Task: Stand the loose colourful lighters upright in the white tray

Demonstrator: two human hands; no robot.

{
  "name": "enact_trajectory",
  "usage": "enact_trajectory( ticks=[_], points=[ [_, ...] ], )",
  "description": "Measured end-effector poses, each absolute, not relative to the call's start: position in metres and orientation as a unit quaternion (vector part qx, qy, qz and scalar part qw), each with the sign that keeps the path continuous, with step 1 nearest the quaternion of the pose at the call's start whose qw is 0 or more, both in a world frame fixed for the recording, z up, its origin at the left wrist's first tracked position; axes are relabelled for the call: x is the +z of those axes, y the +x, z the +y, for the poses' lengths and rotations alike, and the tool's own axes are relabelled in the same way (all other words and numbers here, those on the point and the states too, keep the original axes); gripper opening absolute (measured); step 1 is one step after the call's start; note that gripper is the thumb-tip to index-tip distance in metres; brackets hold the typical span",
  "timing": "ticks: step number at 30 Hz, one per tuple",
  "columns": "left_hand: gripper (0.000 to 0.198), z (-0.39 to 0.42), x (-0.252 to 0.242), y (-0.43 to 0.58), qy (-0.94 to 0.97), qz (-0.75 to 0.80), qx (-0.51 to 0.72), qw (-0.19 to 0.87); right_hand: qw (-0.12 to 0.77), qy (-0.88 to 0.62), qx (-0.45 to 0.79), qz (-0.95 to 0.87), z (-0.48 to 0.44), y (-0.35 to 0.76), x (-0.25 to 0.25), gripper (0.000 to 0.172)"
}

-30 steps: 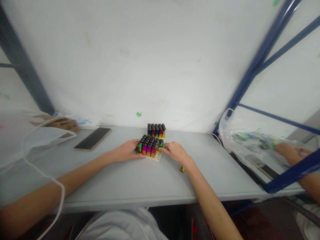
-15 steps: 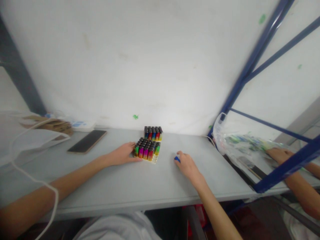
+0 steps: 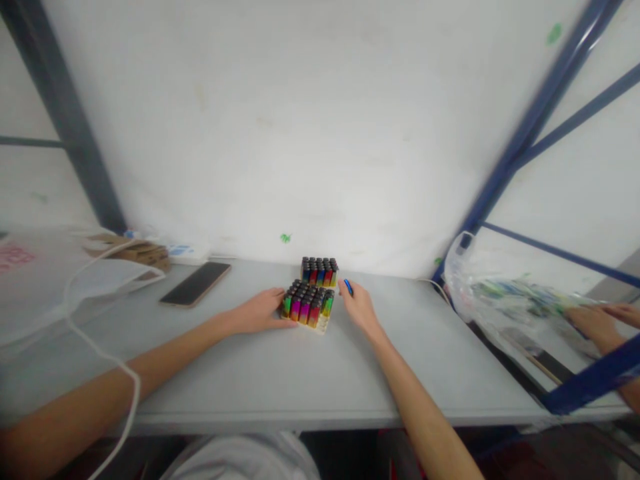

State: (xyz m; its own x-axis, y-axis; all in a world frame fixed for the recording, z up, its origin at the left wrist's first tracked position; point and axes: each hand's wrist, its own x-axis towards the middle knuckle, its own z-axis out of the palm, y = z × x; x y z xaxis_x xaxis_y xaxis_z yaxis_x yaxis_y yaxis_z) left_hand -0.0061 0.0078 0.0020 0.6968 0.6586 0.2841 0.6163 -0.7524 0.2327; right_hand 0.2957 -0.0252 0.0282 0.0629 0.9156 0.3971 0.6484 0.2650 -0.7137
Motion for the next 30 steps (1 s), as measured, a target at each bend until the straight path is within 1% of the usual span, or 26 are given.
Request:
enact_trajectory(
  ticks=[3,5,7,11,13,16,22,24,28,30],
  points=[
    [0.065,0.007,0.003,-0.006,0.919,0.344,0.179,0.065,0.43,-0.595,0.103,-0.671,-0.029,0.292,0.019,0.067],
    [0.065,0.007,0.003,-0.006,0.92,0.343,0.179,0.068,0.436,-0.598,0.091,-0.667,-0.031,0.291,0.017,0.066],
    [0.066,0.007,0.004,-0.005,0.92,0.343,0.178,0.07,0.448,-0.602,0.086,-0.656,-0.033,0.291,0.017,0.062],
    [0.067,0.008,0.003,-0.006,0.919,0.345,0.175,0.073,0.462,-0.604,0.078,-0.644,-0.034,0.289,0.02,0.045],
    [0.068,0.009,0.003,-0.007,0.918,0.346,0.177,0.075,0.461,-0.603,0.077,-0.646,-0.035,0.289,0.022,0.041],
    [0.067,0.008,0.003,-0.007,0.918,0.348,0.176,0.077,0.463,-0.602,0.083,-0.645,-0.037,0.289,0.025,0.042],
    [0.066,0.006,0.006,-0.006,0.92,0.352,0.157,0.066,0.471,-0.587,0.108,-0.649,-0.041,0.289,0.032,0.056],
    [0.068,0.006,0.006,-0.006,0.92,0.352,0.163,0.063,0.47,-0.584,0.111,-0.653,-0.041,0.289,0.033,0.054],
    [0.068,0.008,0.003,-0.007,0.918,0.343,0.183,0.079,0.474,-0.577,0.103,-0.657,-0.041,0.29,0.032,0.043],
    [0.069,0.009,0.002,-0.007,0.916,0.343,0.188,0.088,0.475,-0.576,0.1,-0.658,-0.041,0.291,0.031,0.042]
  ],
)
